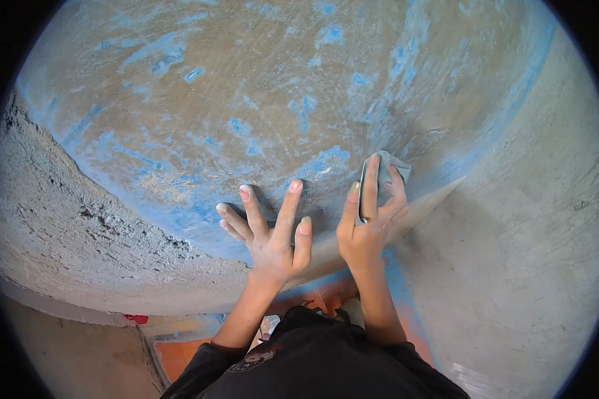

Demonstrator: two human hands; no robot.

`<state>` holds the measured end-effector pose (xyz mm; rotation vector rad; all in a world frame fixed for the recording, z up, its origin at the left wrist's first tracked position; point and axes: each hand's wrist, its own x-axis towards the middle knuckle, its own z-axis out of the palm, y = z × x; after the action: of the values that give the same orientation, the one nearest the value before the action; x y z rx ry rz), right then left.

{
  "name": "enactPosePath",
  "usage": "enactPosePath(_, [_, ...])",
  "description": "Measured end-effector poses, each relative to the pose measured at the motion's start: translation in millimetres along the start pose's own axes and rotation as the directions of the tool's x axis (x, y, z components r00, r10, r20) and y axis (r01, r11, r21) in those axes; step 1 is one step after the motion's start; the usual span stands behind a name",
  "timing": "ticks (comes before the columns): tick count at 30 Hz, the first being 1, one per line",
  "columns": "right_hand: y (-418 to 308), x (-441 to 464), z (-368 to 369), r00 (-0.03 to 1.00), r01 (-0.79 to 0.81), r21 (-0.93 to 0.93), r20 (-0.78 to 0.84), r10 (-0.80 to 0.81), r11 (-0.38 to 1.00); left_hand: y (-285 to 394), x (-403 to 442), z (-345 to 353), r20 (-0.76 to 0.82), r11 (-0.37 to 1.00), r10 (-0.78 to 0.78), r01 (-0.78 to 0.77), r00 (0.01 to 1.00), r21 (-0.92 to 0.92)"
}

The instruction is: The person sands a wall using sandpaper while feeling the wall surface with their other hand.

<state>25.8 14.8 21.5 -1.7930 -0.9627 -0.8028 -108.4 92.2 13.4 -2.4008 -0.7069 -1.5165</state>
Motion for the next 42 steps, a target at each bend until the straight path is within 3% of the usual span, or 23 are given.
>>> enactPosePath(4, [-12,-33,5,0.990,-0.005,0.023,0.143,0.002,1.000,-5,-5,5,0.008,0.994,-0.047,0.046,0.999,0.096])
enactPosePath(7, [-5,-4,3,1.000,-0.005,0.024,0.010,0.005,1.000,-8,-14,7,0.022,0.989,-0.095,0.091,0.995,0.114])
enactPosePath(13, [-14,-34,8,0.996,0.005,0.026,0.094,-0.008,1.000,-7,-16,4,0.055,0.982,-0.108,0.098,0.993,0.163])
enactPosePath(16, [-2,-4,5,1.000,-0.012,0.058,-0.004,0.012,0.998,-6,-22,2,0.071,0.980,-0.116,0.103,0.991,0.168])
enactPosePath(20, [-14,-43,11,0.994,-0.016,0.082,0.106,0.007,0.996,-6,-19,4,0.067,0.978,-0.115,0.101,0.991,0.183])
enactPosePath(24, [-5,-8,5,0.999,-0.016,0.090,0.031,0.013,0.996,-4,-21,7,0.057,0.977,-0.118,0.105,0.991,0.186])
enactPosePath(28, [-19,-36,6,0.992,-0.010,0.149,0.122,-0.008,0.989,-7,-22,9,0.053,0.976,-0.113,0.101,0.992,0.192])
enactPosePath(32, [-2,-5,5,1.000,-0.016,0.153,0.016,0.014,0.988,-7,-25,10,0.059,0.977,-0.105,0.091,0.993,0.194])
enactPosePath(36, [-17,-39,11,0.993,-0.014,0.140,0.117,-0.003,0.990,-7,-24,10,0.058,0.977,-0.112,0.100,0.992,0.186])
enactPosePath(42, [-8,-16,7,0.999,-0.005,0.188,0.035,-0.001,0.982,-8,-26,10,0.065,0.977,-0.100,0.086,0.993,0.193])
